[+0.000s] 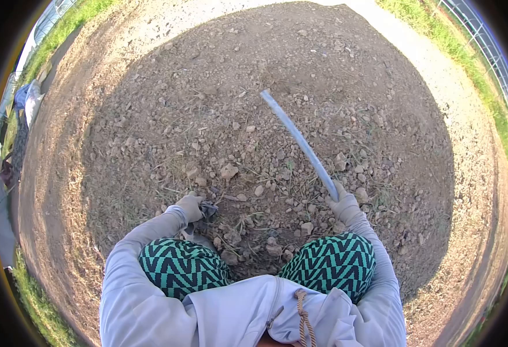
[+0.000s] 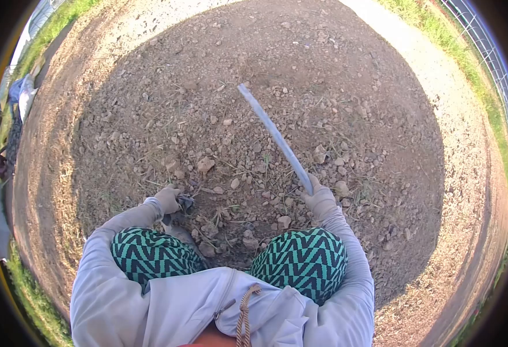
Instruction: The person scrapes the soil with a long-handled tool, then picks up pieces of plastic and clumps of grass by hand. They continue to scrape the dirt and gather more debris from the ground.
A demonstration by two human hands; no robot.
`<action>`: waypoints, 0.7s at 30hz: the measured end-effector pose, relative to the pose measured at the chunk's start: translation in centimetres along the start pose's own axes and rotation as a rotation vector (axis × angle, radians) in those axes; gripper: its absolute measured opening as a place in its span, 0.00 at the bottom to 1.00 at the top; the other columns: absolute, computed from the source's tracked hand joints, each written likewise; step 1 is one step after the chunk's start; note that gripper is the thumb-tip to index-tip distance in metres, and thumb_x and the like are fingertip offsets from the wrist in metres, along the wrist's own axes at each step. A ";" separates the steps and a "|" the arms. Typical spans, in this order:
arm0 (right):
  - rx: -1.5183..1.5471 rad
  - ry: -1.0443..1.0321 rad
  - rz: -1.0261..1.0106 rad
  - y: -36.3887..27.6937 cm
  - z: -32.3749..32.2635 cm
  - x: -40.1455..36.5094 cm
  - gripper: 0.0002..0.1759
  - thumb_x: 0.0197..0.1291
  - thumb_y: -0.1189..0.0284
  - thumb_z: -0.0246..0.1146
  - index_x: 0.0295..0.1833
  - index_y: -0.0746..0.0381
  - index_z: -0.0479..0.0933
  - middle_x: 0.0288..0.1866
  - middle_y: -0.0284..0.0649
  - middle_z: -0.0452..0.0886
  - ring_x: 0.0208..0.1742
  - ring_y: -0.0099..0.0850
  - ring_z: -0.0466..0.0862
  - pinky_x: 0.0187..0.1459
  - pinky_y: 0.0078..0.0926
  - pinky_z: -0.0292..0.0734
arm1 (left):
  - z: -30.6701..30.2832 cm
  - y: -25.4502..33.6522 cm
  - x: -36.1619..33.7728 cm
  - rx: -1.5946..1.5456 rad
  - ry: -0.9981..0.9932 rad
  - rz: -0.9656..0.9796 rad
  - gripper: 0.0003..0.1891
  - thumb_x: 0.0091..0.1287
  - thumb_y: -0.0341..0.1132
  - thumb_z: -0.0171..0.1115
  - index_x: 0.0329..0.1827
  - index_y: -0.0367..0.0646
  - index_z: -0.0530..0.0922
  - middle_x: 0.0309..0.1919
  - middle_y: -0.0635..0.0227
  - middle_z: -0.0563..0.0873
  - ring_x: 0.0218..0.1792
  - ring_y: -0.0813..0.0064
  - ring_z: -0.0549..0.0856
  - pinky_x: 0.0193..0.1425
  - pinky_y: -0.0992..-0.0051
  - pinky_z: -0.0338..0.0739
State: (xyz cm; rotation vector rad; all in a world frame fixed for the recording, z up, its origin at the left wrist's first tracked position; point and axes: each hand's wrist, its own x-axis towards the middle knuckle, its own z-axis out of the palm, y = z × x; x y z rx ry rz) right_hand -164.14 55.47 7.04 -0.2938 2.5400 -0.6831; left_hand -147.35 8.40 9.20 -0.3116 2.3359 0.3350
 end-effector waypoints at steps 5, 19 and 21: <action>-0.001 0.085 0.123 2.1 -2.0 4.2 0.42 0.52 0.60 0.67 0.73 0.55 0.61 0.47 0.55 0.83 0.48 0.49 0.84 0.49 0.39 0.78 | 0.4 -0.3 1.1 0.037 -0.031 -0.027 0.31 0.51 0.36 0.65 0.63 0.44 0.77 0.61 0.49 0.74 0.59 0.49 0.79 0.63 0.63 0.75; -0.015 -0.087 -0.108 -2.8 -1.0 0.0 0.36 0.55 0.57 0.66 0.71 0.46 0.65 0.46 0.50 0.84 0.49 0.48 0.84 0.51 0.41 0.78 | 0.3 -0.4 0.5 0.060 0.003 0.013 0.29 0.53 0.35 0.63 0.63 0.43 0.76 0.61 0.49 0.74 0.59 0.50 0.79 0.63 0.63 0.75; 0.091 -0.025 -0.168 -2.5 -2.1 1.3 0.35 0.55 0.58 0.67 0.70 0.47 0.67 0.45 0.49 0.85 0.48 0.48 0.84 0.50 0.40 0.79 | -0.1 -0.4 0.4 0.056 -0.030 0.005 0.29 0.52 0.34 0.63 0.62 0.41 0.76 0.60 0.49 0.74 0.59 0.51 0.79 0.63 0.63 0.76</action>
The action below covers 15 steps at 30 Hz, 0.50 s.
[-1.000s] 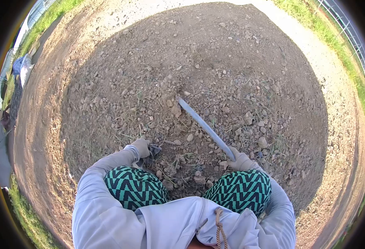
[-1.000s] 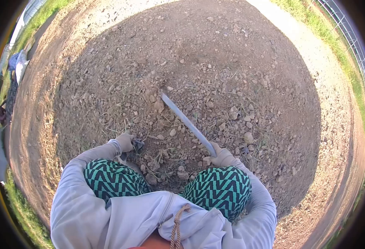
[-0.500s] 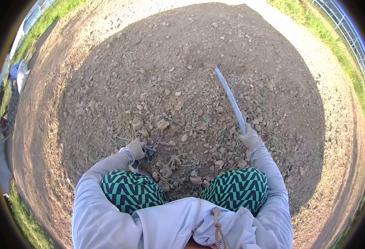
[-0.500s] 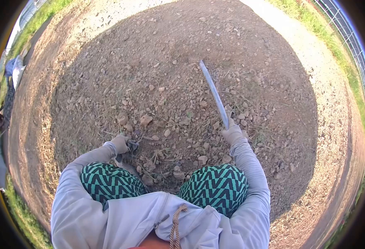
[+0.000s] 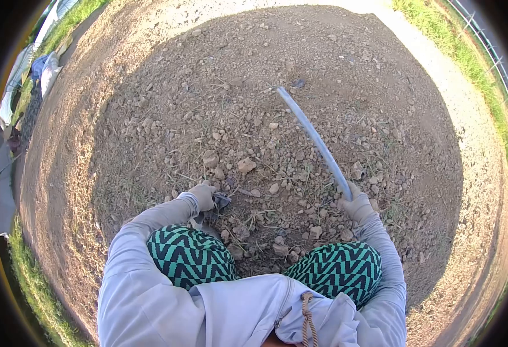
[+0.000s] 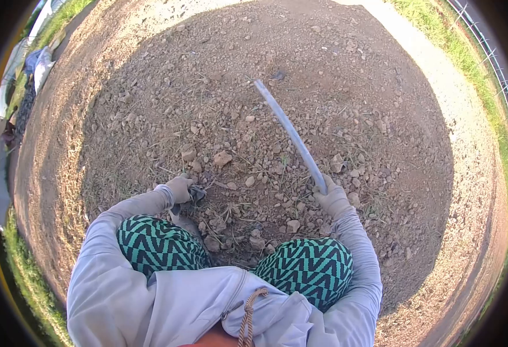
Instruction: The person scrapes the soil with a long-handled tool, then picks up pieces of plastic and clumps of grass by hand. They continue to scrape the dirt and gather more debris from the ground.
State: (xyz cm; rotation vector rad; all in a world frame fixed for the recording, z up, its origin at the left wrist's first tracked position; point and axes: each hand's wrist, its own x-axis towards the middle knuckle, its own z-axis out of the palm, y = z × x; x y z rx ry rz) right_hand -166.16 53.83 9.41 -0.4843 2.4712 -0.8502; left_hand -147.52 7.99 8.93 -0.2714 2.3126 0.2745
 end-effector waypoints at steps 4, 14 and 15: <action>-0.376 -0.243 0.051 -1.5 -6.0 -2.2 0.35 0.54 0.62 0.67 0.69 0.51 0.68 0.44 0.52 0.84 0.44 0.46 0.86 0.48 0.38 0.79 | -0.2 -0.3 -0.3 -0.022 -0.001 -0.005 0.29 0.53 0.35 0.62 0.62 0.43 0.76 0.59 0.50 0.74 0.59 0.51 0.79 0.62 0.63 0.76; -0.572 -0.312 0.056 -8.4 0.6 7.9 0.28 0.58 0.62 0.63 0.65 0.50 0.69 0.50 0.47 0.84 0.52 0.44 0.84 0.54 0.41 0.78 | 0.3 -0.3 1.3 0.037 -0.032 -0.002 0.32 0.54 0.37 0.62 0.68 0.48 0.74 0.60 0.47 0.72 0.59 0.48 0.79 0.62 0.61 0.76; -0.573 -0.286 0.028 -9.3 1.5 8.6 0.27 0.59 0.61 0.63 0.64 0.51 0.69 0.50 0.47 0.84 0.52 0.44 0.84 0.54 0.41 0.78 | -0.3 -0.1 1.1 0.020 -0.060 -0.008 0.32 0.53 0.38 0.63 0.66 0.47 0.75 0.60 0.47 0.72 0.59 0.48 0.78 0.62 0.61 0.75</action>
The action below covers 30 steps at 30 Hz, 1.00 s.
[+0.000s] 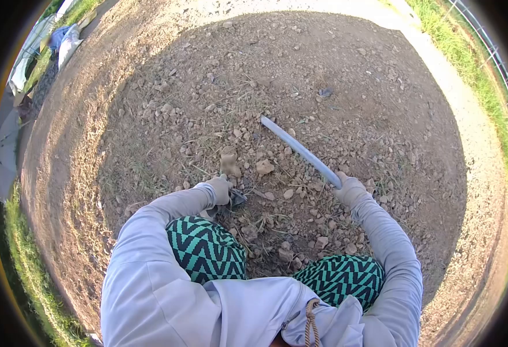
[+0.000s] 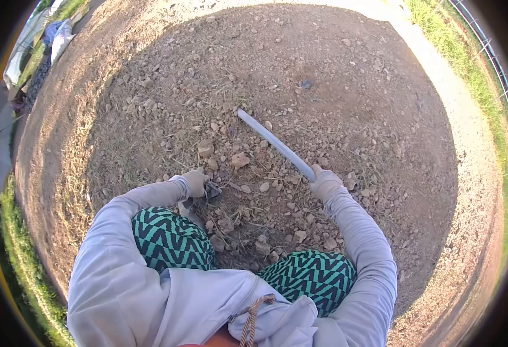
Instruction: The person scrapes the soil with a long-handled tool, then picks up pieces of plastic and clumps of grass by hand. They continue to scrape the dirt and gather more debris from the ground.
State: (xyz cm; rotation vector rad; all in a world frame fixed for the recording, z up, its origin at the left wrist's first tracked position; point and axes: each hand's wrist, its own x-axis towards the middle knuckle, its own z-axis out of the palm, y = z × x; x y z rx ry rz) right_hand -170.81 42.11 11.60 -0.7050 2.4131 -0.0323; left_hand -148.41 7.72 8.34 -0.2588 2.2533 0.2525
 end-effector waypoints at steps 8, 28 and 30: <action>-0.096 0.013 -0.265 -5.3 -2.9 -1.1 0.22 0.62 0.58 0.61 0.60 0.50 0.70 0.49 0.44 0.84 0.51 0.44 0.84 0.53 0.43 0.78 | 1.1 -0.7 0.0 -0.031 0.108 0.018 0.30 0.52 0.36 0.62 0.63 0.46 0.77 0.58 0.47 0.74 0.58 0.48 0.78 0.62 0.60 0.75; -0.105 -0.046 -0.396 -2.9 -0.9 -3.4 0.23 0.58 0.61 0.63 0.59 0.54 0.72 0.42 0.50 0.84 0.46 0.48 0.84 0.48 0.45 0.78 | 1.9 -1.4 0.4 -0.145 0.134 -0.019 0.29 0.53 0.38 0.64 0.62 0.45 0.77 0.59 0.47 0.75 0.59 0.50 0.78 0.65 0.63 0.74; -0.055 0.017 -0.231 -2.3 -1.4 -3.4 0.22 0.59 0.62 0.62 0.59 0.53 0.71 0.45 0.49 0.84 0.48 0.47 0.84 0.51 0.44 0.77 | 1.3 -1.0 0.0 -0.114 0.086 -0.019 0.29 0.53 0.38 0.64 0.62 0.45 0.77 0.60 0.48 0.75 0.60 0.51 0.78 0.65 0.63 0.74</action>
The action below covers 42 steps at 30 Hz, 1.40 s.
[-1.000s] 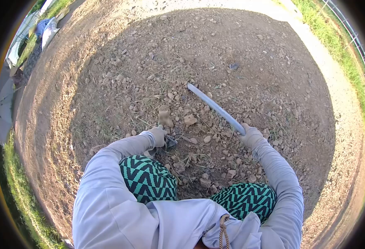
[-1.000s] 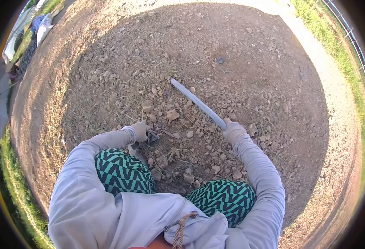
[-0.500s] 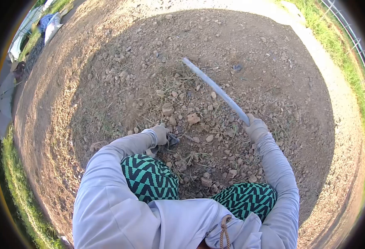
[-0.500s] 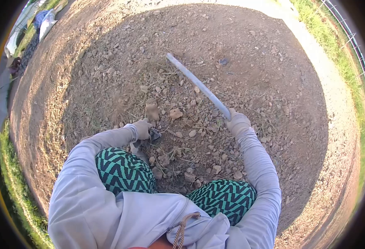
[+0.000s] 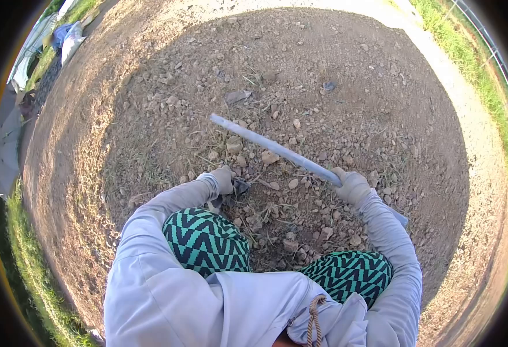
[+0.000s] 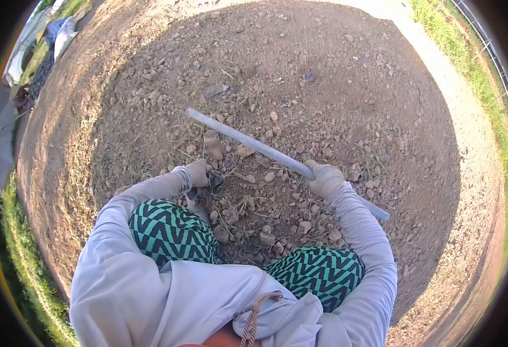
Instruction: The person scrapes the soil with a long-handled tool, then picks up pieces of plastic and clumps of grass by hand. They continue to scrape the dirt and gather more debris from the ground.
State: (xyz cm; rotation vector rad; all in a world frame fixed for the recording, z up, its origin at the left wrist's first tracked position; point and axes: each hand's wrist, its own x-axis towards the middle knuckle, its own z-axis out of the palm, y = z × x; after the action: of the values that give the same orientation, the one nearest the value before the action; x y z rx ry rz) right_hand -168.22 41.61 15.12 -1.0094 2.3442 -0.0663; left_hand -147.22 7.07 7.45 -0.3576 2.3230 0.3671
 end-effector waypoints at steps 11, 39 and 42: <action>-0.067 -0.033 -0.031 1.3 -0.1 -0.5 0.23 0.56 0.62 0.65 0.57 0.55 0.73 0.45 0.48 0.84 0.48 0.47 0.84 0.51 0.44 0.78 | -4.7 -0.7 -0.5 -0.241 -0.251 -0.007 0.30 0.53 0.38 0.72 0.63 0.49 0.78 0.40 0.56 0.88 0.43 0.60 0.88 0.49 0.64 0.82; -0.853 -0.130 0.516 -0.8 -27.7 1.2 0.17 0.51 0.64 0.69 0.46 0.54 0.77 0.38 0.43 0.85 0.44 0.43 0.85 0.47 0.40 0.80 | -20.1 -5.8 13.4 0.091 0.282 0.115 0.30 0.55 0.34 0.63 0.65 0.47 0.74 0.62 0.59 0.76 0.63 0.57 0.76 0.66 0.65 0.73; -0.869 -0.219 0.567 -2.5 -29.1 2.9 0.17 0.52 0.63 0.69 0.47 0.54 0.78 0.40 0.42 0.85 0.45 0.42 0.86 0.48 0.39 0.80 | -18.2 -10.9 8.1 -0.043 0.323 0.065 0.26 0.54 0.34 0.62 0.60 0.44 0.76 0.58 0.56 0.78 0.62 0.57 0.77 0.64 0.64 0.74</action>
State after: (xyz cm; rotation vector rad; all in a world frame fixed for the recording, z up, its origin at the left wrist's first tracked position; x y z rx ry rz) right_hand -183.55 32.75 38.48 -0.5934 2.3593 1.2931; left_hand -160.42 -10.79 12.39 -0.3859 2.6511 0.4168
